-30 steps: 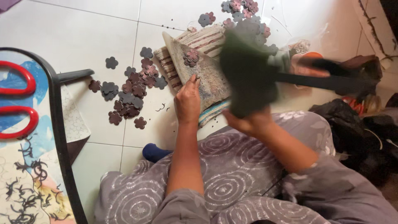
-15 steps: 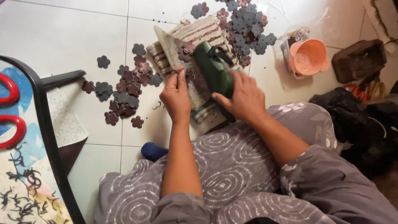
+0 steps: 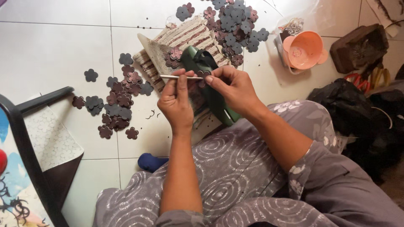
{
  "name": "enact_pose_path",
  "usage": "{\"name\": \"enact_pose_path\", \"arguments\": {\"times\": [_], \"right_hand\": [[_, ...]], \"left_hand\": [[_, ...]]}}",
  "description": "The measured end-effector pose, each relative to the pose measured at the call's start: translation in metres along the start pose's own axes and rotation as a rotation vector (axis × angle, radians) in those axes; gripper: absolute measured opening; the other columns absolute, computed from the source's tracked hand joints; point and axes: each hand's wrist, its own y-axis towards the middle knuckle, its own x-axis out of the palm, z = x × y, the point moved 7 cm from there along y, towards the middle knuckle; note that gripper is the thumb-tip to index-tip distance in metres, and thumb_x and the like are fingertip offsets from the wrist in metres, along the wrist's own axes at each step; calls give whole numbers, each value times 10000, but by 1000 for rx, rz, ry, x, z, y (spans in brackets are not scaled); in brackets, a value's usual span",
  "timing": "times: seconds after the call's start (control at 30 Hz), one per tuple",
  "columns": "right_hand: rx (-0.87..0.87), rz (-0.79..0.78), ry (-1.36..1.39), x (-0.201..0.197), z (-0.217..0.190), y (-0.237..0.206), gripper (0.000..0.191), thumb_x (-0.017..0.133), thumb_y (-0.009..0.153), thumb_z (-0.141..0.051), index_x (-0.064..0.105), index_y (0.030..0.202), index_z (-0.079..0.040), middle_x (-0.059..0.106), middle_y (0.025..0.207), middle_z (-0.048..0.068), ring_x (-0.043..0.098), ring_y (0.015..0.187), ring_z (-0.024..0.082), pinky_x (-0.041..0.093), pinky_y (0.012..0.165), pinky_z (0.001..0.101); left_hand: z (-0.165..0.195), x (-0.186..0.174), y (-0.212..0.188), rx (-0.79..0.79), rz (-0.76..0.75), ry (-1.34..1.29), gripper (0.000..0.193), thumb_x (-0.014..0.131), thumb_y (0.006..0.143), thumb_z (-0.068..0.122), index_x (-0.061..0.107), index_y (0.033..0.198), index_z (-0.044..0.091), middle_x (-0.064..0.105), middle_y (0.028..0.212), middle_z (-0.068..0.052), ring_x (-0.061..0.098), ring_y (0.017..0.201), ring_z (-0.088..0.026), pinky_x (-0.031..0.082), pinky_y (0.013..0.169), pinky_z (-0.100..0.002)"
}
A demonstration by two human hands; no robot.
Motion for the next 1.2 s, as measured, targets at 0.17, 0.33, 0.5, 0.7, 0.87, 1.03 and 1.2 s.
{"name": "enact_pose_path", "arguments": {"times": [0.17,0.33,0.5,0.7,0.87,1.03,1.2], "right_hand": [[38,-37,53,1,10,0,151,707,991,-176,704,1005,-26,648,857,-71,538,780,7,453,678,196],[17,87,-74,-21,10,3,140,695,999,-184,689,1017,-45,619,829,-73,513,739,5,432,640,196],[72,56,60,-50,23,8,184,717,1023,-177,699,1070,0,636,877,-35,509,753,23,398,642,207],[-52,234,-342,-82,17,26,765,737,962,-462,478,1480,37,664,1256,125,614,883,140,515,764,300],[24,-41,-632,-40,27,4,1227,916,723,-622,307,1549,50,561,1318,287,589,1160,390,497,973,483],[82,-71,-960,-4,32,-13,1253,932,556,-529,277,1523,-76,491,1312,221,515,1185,450,509,916,519],[73,-49,-840,-8,26,-9,1132,885,597,-378,287,1495,-36,474,1315,230,501,1173,450,503,938,513]], "left_hand": [[-19,-4,-1,-57,46,-91,211,594,1071,134,671,1197,-17,750,1064,-121,735,941,-156,631,865,-313],[-4,-45,9,98,267,14,243,590,1102,170,671,1206,-34,736,1023,-106,724,928,-145,638,869,-293],[-14,-68,22,75,249,49,186,468,1120,150,610,1127,29,668,929,-42,642,830,-131,553,773,-267],[-29,-63,24,-45,279,507,180,483,1071,134,624,1028,30,557,821,-74,506,718,-157,423,677,-318],[-26,-45,58,-7,225,939,209,601,983,222,717,1088,83,676,867,-62,637,762,-193,489,695,-357],[-28,-17,83,166,150,1100,262,767,930,269,751,1087,60,636,909,-103,650,882,-289,511,810,-425],[-30,-1,87,138,170,1219,336,857,829,273,756,1085,80,604,1033,-129,634,953,-318,504,809,-439]]}}
